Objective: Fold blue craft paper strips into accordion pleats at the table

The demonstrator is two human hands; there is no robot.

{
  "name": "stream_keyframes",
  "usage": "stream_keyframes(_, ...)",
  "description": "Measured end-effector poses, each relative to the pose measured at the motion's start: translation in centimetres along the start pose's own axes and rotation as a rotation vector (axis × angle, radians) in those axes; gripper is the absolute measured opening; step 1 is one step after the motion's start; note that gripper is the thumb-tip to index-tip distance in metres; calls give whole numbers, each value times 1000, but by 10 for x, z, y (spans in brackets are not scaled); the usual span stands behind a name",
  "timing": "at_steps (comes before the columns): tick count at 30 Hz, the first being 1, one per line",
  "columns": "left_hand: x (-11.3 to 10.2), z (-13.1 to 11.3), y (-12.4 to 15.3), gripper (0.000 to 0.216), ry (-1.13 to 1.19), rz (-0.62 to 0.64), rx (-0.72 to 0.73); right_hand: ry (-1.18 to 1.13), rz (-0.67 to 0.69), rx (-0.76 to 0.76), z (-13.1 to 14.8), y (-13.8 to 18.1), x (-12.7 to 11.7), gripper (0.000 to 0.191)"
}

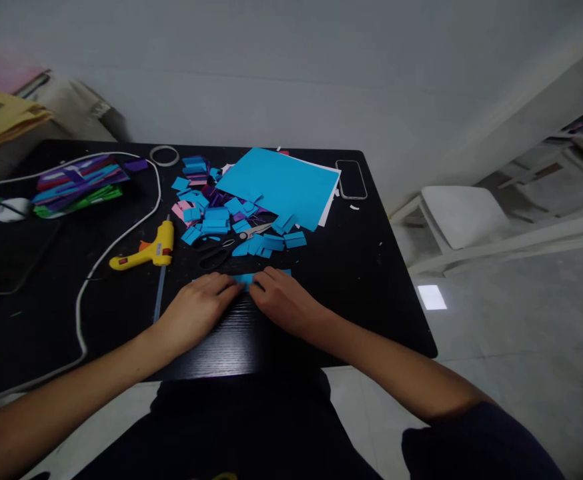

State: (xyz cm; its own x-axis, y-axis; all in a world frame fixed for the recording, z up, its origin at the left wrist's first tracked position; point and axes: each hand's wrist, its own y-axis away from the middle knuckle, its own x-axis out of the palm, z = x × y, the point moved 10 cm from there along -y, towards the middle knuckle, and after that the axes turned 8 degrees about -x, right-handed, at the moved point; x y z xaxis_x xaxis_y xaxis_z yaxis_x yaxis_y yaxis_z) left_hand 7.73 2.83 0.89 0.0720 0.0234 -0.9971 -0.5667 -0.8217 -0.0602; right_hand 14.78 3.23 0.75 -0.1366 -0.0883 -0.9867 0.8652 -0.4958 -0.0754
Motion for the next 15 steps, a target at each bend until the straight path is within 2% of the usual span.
stream_keyframes(15,-2,-5,5,21,-44,-76,53,67,-6,-53,7,1,4,22)
